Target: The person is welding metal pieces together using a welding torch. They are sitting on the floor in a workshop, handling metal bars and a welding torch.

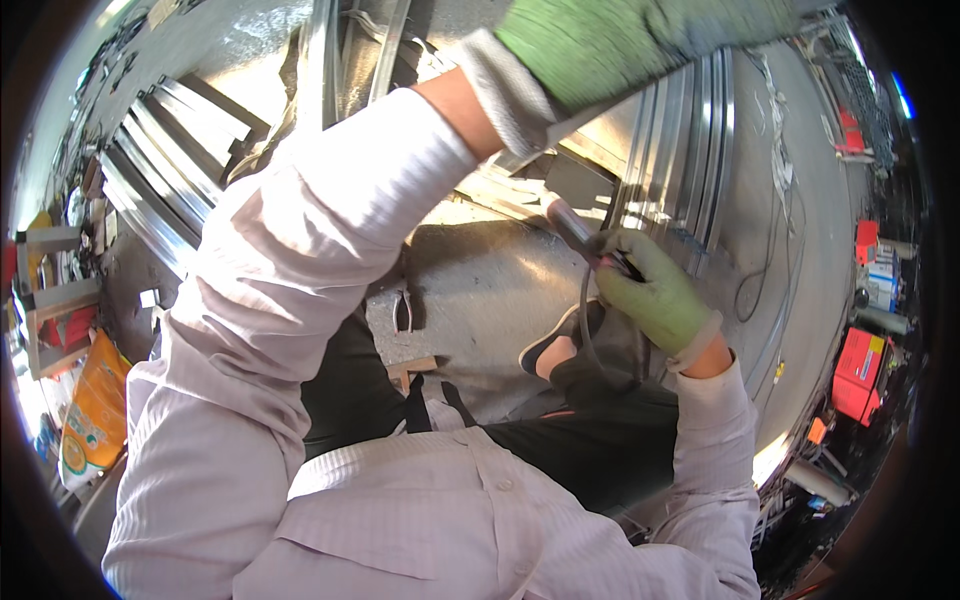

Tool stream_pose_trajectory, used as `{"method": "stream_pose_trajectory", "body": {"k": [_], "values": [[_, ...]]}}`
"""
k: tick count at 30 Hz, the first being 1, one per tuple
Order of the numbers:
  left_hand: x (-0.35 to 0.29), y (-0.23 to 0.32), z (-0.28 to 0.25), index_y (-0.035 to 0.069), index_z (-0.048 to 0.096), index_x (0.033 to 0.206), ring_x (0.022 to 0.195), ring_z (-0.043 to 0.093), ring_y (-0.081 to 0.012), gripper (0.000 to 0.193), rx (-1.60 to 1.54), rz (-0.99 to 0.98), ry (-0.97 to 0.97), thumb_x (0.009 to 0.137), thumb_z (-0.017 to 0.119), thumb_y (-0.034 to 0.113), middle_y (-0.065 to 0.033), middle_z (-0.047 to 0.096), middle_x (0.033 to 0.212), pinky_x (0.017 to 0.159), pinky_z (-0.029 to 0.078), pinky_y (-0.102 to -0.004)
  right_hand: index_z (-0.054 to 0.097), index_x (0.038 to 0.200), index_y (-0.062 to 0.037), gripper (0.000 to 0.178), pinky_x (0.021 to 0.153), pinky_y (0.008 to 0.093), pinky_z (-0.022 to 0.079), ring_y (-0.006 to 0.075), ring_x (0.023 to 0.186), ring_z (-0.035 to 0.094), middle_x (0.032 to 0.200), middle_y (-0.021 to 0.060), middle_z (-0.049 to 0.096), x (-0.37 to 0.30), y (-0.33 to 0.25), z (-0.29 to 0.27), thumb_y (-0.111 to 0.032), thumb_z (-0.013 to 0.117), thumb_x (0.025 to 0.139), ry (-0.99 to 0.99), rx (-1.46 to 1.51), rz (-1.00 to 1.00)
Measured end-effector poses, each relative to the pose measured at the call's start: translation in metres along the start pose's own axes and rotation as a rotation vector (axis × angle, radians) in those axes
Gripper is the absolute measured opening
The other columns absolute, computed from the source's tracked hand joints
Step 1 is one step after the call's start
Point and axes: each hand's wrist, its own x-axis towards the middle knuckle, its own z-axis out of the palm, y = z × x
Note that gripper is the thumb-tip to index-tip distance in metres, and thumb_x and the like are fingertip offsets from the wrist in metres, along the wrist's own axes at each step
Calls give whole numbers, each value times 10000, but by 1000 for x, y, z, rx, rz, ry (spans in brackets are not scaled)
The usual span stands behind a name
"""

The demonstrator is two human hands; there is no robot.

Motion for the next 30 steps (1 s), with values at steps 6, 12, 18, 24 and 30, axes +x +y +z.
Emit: {"method": "stream_pose_trajectory", "body": {"k": [6,12,18,24,30], "values": [[-4,11,-9,-1,639,1416,1055,665,-102,602,-78,-21,-23,980,823,370,-42,745,1172,914,543,-252,554,1511,-15,560,815,252,497,99,884,587,1050,15,656,-4,-10,-4,-161,704,992,72,-91,-19],[-2,9,-8,-20,620,1412,1068,670,-122,613,-353,-45,-32,984,818,371,-61,742,1196,948,546,-267,662,1123,-51,208,720,267,458,100,759,577,848,-3,611,-5,-12,-6,-241,667,1040,32,132,62],[-6,4,-9,-23,589,1446,1127,699,-150,581,101,201,-31,1007,797,295,-86,745,1247,971,564,-270,712,1075,-31,208,741,271,463,97,801,592,870,6,640,4,-1,-13,-232,686,1031,132,43,105],[3,8,-23,-12,670,1336,1047,717,-145,445,167,-39,-63,1021,779,282,-94,762,1157,914,569,-268,716,1181,0,273,811,272,470,91,906,559,974,-2,646,6,16,-26,-203,717,999,251,19,22],[2,-7,6,-9,659,1296,934,693,-210,544,428,-129,229,1084,627,491,-116,735,993,863,546,-351,636,1223,8,340,673,304,526,134,745,611,898,49,638,12,27,-29,-185,726,958,237,301,87]]}}
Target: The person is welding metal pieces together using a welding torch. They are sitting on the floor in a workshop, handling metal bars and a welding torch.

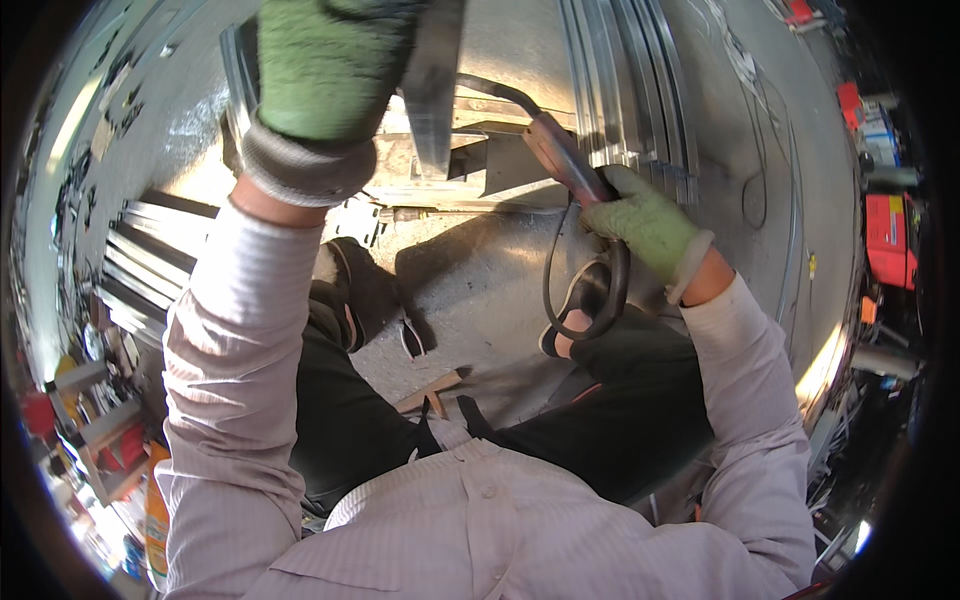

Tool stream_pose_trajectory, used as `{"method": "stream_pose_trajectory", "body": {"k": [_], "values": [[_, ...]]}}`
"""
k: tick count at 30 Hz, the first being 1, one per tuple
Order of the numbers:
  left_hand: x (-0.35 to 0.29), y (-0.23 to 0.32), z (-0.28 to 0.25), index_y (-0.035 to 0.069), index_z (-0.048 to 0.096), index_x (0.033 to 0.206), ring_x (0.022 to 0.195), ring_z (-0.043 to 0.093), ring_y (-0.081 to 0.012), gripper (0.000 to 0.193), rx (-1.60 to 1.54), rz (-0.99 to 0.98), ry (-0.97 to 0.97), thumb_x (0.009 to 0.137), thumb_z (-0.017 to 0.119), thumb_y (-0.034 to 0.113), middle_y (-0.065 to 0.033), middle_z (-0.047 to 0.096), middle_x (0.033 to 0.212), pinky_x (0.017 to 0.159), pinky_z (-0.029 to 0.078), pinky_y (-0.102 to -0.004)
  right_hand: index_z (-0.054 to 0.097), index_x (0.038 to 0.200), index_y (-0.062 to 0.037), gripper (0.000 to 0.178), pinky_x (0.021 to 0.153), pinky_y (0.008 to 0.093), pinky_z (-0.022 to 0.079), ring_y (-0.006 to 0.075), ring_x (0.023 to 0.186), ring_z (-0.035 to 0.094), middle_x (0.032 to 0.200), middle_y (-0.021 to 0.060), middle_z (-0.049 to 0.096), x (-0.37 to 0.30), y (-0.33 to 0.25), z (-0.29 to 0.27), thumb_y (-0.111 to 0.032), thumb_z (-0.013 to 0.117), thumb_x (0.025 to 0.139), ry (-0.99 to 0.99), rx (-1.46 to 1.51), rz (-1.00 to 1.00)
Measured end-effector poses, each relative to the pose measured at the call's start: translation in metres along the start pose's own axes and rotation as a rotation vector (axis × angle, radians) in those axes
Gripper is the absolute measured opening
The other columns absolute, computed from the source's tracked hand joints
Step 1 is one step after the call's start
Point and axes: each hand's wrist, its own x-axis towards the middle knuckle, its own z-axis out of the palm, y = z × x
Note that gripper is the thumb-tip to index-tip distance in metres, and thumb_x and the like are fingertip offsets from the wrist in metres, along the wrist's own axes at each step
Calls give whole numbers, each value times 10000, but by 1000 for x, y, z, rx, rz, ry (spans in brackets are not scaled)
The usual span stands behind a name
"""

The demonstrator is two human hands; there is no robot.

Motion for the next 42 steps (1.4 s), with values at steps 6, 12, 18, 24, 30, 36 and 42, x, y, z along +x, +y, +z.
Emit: {"method": "stream_pose_trajectory", "body": {"k": [6,12,18,24,30,36,42], "values": [[-9,16,26,14,585,1367,874,619,-196,712,-172,19,53,1068,531,659,-68,658,895,853,494,-347,648,1191,0,349,669,312,541,146,731,634,885,55,658,21,14,-4,-280,731,1000,-32,9,148],[-10,14,40,24,566,1352,840,607,-187,743,-188,88,120,1058,511,704,-53,637,865,801,500,-331,630,1189,26,376,595,340,540,182,685,661,881,100,679,37,35,-6,-275,735,991,-52,-147,132],[-5,7,39,18,554,1356,818,612,-185,721,-145,150,135,1069,516,678,-73,629,959,768,529,-336,641,1162,26,379,553,359,528,194,587,652,772,136,688,50,38,10,-290,742,978,-44,-16,212],[-9,10,48,29,557,1353,815,613,-175,711,-209,172,147,1068,518,679,-79,632,1015,768,530,-335,643,1240,4,354,598,360,551,197,645,673,820,120,713,68,71,13,-159,729,938,-98,-437,-97],[-9,-2,15,88,545,1421,1043,578,-201,730,-109,120,-32,1048,514,714,-72,609,1185,932,469,-379,490,1479,-105,534,495,362,513,189,626,680,872,107,704,62,70,34,-114,671,977,-210,-38,-31],[-2,-26,-18,172,526,1550,1407,576,-286,800,21,-54,158,1024,477,772,-103,604,1522,1205,427,-483,494,1528,-126,588,478,356,482,189,583,653,933,117,711,55,44,42,-151,719,985,-215,-45,218],[-2,-26,-21,174,521,1551,1398,587,-296,767,0,-86,123,1039,487,743,-108,611,1511,1181,462,-485,503,1536,-138,661,477,423,480,233,504,629,914,140,712,65,59,49,-151,779,936,-185,161,245]]}}
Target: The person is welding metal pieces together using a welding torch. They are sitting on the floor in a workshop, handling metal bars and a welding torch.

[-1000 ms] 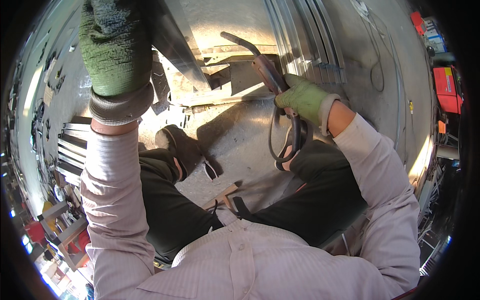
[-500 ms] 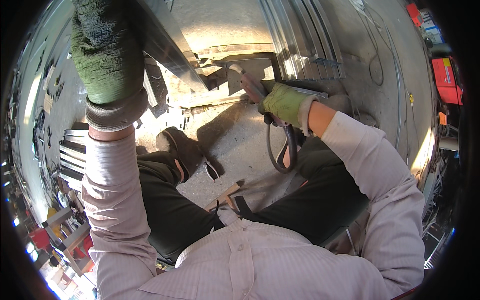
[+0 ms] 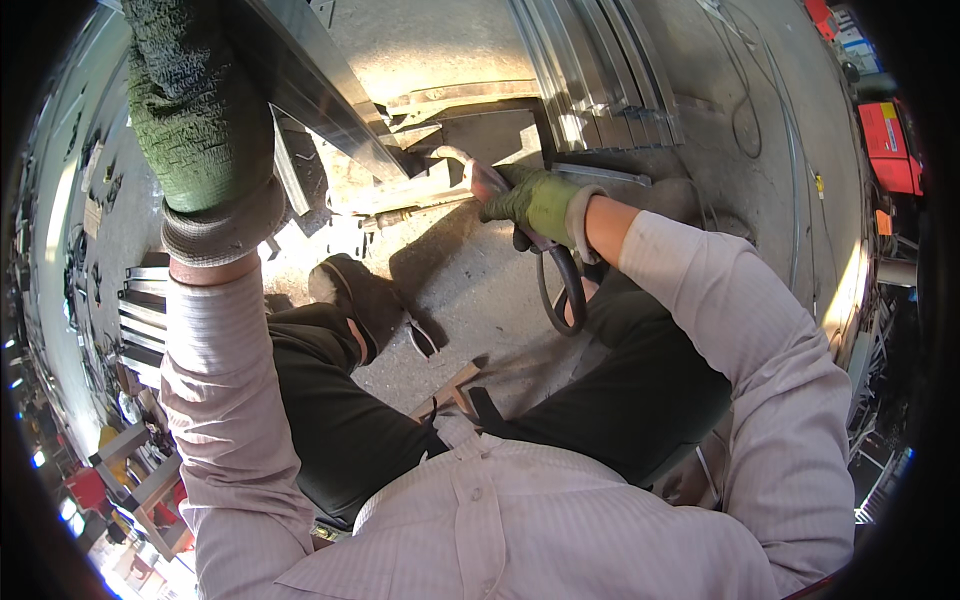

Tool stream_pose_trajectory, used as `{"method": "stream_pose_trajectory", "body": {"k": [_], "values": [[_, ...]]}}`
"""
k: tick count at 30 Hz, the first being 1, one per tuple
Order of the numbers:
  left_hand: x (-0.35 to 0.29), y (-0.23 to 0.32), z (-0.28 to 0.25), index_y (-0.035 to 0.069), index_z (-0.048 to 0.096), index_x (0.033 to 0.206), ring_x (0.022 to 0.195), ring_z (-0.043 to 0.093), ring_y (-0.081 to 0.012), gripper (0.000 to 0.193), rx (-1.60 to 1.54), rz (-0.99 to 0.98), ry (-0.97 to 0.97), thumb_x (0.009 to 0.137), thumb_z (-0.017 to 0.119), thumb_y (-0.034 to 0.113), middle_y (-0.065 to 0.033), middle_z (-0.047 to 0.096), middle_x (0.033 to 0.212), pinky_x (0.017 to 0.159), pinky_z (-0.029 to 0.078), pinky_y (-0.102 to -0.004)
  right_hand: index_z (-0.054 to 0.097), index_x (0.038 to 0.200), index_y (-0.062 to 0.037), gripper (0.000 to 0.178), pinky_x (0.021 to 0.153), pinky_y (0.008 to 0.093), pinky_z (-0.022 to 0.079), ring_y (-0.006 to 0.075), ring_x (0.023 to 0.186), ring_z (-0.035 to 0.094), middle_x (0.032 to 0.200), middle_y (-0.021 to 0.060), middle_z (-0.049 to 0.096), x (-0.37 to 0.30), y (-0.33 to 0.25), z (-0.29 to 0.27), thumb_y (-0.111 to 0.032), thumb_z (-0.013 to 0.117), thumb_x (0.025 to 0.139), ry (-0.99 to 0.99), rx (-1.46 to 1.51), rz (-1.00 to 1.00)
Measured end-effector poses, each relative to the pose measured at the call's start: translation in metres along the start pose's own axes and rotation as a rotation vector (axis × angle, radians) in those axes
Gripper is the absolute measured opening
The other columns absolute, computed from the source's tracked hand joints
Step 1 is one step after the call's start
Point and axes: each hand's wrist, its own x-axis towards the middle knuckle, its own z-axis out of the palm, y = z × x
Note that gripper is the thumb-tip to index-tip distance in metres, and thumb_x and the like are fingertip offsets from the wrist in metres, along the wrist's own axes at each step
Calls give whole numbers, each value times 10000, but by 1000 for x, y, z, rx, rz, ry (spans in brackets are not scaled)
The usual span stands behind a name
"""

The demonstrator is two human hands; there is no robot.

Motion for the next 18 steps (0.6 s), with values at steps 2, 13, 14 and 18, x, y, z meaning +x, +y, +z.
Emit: {"method": "stream_pose_trajectory", "body": {"k": [2,13,14,18], "values": [[-2,4,5,173,523,1548,1392,594,-298,760,-22,-4,-7,1041,487,738,-109,611,1514,1172,474,-484,519,1517,-137,656,477,430,486,246,499,634,937,149,718,4,1,0,-141,786,918,-11,-5,14],[-7,18,30,127,538,1486,1208,592,-241,747,-57,119,-6,1044,502,728,-81,609,1320,1046,478,-431,561,1452,-147,620,503,496,518,285,526,664,983,159,726,21,10,-3,-123,801,881,-22,-4,43],[-2,17,21,171,525,1551,1388,597,-285,772,-5,39,1,1037,487,745,-111,609,1518,1176,464,-487,562,1452,-149,619,503,495,517,286,529,666,973,158,725,22,10,-4,-124,802,882,-27,-5,47],[0,1,2,168,520,1557,1399,583,-292,744,-6,48,-19,1056,479,718,-106,589,1533,1177,455,-475,563,1463,-158,630,501,494,507,288,530,669,926,162,720,20,10,-6,-128,806,883,-18,-6,57]]}}
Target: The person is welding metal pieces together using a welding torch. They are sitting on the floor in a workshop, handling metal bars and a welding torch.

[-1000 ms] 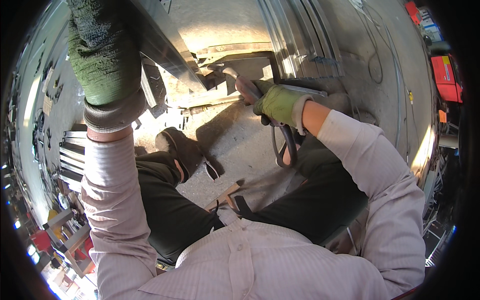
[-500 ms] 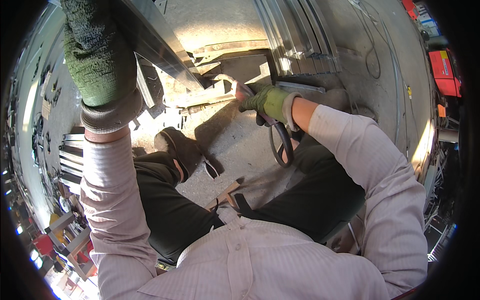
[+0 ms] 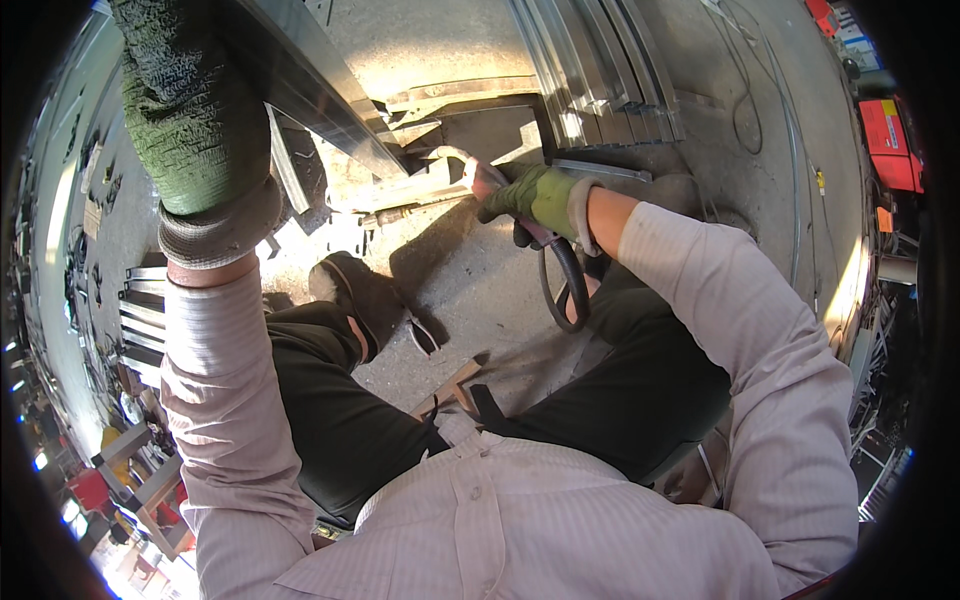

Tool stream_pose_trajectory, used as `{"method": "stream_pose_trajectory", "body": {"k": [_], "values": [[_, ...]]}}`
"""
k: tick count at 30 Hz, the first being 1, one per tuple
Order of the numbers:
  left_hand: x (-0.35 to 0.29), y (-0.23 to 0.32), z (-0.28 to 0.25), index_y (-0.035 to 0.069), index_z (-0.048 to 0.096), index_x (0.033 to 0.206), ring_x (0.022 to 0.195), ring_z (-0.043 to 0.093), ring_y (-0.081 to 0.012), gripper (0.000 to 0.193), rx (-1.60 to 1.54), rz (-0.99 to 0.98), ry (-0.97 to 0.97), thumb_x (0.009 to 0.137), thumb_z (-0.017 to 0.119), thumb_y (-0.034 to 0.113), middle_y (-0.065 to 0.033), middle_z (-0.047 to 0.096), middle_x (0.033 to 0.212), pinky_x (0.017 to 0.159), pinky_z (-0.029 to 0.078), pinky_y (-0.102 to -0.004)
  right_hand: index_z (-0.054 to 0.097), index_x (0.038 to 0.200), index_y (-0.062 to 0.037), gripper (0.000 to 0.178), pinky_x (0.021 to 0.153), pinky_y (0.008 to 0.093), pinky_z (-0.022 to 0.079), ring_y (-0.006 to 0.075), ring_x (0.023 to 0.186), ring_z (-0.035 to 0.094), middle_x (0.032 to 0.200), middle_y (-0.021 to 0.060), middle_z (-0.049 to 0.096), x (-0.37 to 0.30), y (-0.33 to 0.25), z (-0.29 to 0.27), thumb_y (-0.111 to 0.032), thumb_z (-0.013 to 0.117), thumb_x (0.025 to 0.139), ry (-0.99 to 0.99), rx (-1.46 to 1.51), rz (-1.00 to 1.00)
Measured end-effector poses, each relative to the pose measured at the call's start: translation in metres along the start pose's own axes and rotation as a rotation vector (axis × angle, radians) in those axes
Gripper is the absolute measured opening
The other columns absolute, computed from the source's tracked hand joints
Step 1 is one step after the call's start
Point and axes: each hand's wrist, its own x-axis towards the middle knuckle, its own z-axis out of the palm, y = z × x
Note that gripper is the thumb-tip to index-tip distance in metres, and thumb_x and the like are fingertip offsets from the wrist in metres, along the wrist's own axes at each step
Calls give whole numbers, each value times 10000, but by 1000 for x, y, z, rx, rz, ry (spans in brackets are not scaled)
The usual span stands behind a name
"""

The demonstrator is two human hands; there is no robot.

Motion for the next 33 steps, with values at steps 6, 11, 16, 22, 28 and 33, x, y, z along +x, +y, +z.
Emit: {"method": "stream_pose_trajectory", "body": {"k": [6,11,16,22,28,33], "values": [[-3,0,5,166,487,1581,1429,552,-282,729,46,35,47,1072,480,688,-97,573,1554,1195,430,-452,560,1478,-141,654,504,491,514,283,540,689,878,174,719,0,-1,-1,-131,812,875,-10,-7,19],[-3,2,6,175,470,1590,1434,547,-285,724,69,37,55,1073,486,682,-95,567,1561,1200,427,-456,562,1482,-129,661,509,484,539,287,559,707,855,182,721,1,1,-2,-139,814,872,-6,-23,6],[-3,0,6,161,479,1583,1412,559,-286,763,53,45,60,1052,507,708,-95,564,1566,1191,428,-456,574,1469,-130,649,512,486,545,286,558,707,866,185,722,2,2,-2,-148,812,866,-6,-29,12],[-3,-1,4,138,494,1568,1401,567,-295,795,123,45,110,1042,496,735,-93,578,1546,1184,431,-462,605,1424,-178,596,539,505,529,281,542,656,826,155,676,0,3,-1,-145,798,862,-7,9,23],[1,-3,0,138,502,1560,1395,568,-305,803,194,129,63,1039,482,749,-111,589,1521,1182,432,-465,617,1390,-192,545,586,510,540,276,582,650,785,146,647,-4,0,0,-160,783,872,-3,-23,29],[0,-5,0,146,500,1562,1388,572,-300,796,150,117,64,1039,485,746,-107,592,1517,1177,434,-459,624,1346,-185,490,578,488,543,272,588,665,757,138,656,-9,-3,0,-177,773,880,23,-77,39]]}}
